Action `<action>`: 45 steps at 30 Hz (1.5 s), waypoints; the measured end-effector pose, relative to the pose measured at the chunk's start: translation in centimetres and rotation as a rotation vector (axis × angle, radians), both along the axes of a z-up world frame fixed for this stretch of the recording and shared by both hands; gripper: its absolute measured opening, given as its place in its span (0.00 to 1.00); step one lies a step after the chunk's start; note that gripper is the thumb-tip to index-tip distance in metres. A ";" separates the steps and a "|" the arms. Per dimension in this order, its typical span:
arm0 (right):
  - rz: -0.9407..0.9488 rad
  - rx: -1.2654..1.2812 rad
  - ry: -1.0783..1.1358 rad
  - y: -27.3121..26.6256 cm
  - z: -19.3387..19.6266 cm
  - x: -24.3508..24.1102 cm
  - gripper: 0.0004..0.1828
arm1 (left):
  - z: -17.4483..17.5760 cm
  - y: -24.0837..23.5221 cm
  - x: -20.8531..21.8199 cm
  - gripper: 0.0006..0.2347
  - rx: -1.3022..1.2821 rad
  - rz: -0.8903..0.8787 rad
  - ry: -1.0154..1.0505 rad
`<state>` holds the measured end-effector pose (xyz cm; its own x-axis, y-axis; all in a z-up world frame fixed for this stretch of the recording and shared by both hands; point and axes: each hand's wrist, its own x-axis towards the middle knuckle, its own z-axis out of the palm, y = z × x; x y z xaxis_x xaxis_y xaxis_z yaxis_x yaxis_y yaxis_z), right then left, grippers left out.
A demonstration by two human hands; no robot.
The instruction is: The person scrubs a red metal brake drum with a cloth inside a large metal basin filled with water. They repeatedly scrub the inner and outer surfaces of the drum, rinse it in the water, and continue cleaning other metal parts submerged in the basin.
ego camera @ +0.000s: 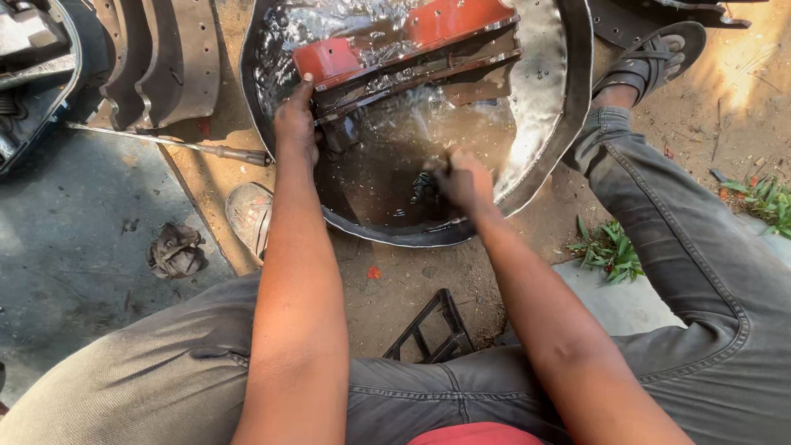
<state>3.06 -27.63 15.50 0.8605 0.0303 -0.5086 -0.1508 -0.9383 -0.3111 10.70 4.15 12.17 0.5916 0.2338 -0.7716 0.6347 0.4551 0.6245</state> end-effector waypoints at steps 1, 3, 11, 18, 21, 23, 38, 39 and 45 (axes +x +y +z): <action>0.162 0.012 -0.080 1.4 -0.3 -1.4 0.34 | -0.1 0.0 0.3 0.32 0.010 -0.006 0.025; 0.378 0.018 -0.106 2.7 -1.4 -2.6 0.40 | -0.3 -0.1 0.3 0.32 -0.087 0.008 -0.031; 0.201 -0.236 0.100 6.4 -0.2 0.0 0.30 | 1.7 -0.1 0.2 0.30 -0.115 -0.085 -0.031; 0.500 -0.110 -0.165 3.2 -6.3 0.2 0.23 | 0.6 -0.2 0.4 0.27 -0.162 -0.017 0.007; 0.065 0.141 -0.016 3.1 -2.0 3.2 0.18 | 0.4 -0.4 0.3 0.26 -0.129 -0.021 0.032; -0.099 0.323 -0.227 3.7 2.8 5.6 0.32 | 0.4 -0.3 0.7 0.25 -0.126 -0.007 0.021; 0.542 -0.223 -0.196 9.2 1.6 12.0 0.34 | 2.2 -0.3 0.5 0.21 -0.220 0.072 -0.063; 0.542 -0.217 -0.177 10.7 1.2 12.0 0.38 | 2.1 -0.3 0.4 0.21 -0.221 0.078 -0.067; 0.568 0.081 -0.024 16.1 -0.3 10.7 0.46 | 1.3 -0.4 0.4 0.20 -0.171 0.045 -0.107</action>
